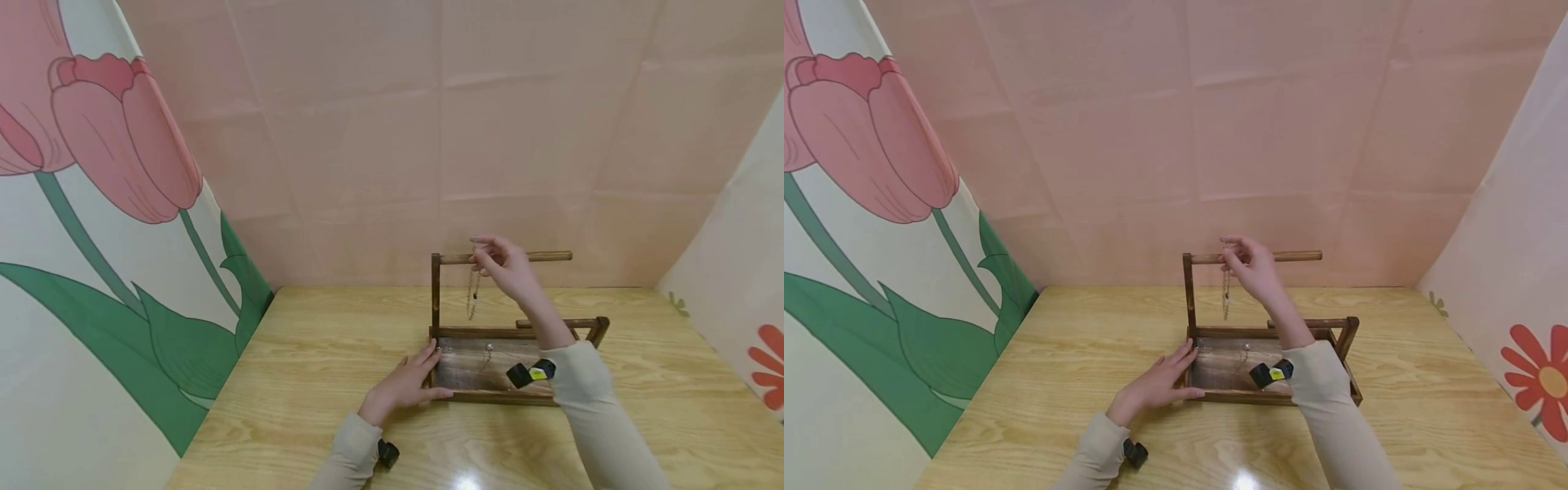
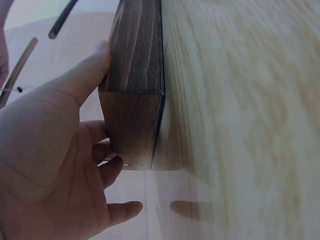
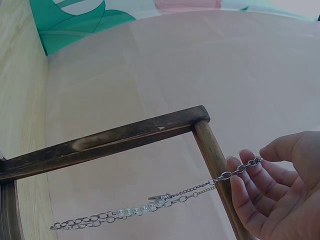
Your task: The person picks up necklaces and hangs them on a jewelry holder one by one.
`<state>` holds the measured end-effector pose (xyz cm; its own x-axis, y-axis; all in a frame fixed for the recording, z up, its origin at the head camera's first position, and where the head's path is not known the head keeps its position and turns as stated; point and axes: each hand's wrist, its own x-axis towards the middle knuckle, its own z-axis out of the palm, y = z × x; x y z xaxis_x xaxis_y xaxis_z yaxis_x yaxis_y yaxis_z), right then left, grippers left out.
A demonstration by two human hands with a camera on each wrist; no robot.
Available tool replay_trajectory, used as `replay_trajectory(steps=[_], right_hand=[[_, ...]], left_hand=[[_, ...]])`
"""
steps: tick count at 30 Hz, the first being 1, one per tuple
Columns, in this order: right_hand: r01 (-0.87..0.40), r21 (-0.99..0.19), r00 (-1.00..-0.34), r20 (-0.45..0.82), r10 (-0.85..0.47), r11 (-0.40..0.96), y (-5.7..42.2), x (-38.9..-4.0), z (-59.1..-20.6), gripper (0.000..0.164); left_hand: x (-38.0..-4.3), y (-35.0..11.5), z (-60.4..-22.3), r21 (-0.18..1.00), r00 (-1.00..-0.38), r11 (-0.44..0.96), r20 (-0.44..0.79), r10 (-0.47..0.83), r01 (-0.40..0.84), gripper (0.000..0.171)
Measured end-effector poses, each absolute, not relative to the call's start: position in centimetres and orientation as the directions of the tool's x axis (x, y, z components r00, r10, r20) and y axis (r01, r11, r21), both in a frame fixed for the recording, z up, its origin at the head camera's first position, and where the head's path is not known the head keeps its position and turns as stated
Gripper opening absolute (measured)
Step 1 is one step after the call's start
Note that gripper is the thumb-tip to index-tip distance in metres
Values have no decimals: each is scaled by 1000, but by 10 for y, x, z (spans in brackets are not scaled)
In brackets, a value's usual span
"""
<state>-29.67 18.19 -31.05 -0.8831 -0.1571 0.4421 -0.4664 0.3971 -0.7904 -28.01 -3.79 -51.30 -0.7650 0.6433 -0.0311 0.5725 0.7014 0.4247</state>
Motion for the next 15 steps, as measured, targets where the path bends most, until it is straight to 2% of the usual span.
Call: replay_trajectory(steps=[9, 15], right_hand=[[-470, -790, -882, 439, -172, 394, 174, -296, -312, 33], [-476, -789, -879, 438, -187, 387, 176, -308, -326, 34]], left_hand=[[-281, -38, -515, 412, -767, 705, -23, 642, 578, 87], [-281, -38, -515, 414, -765, 704, -27, 643, 577, 87]])
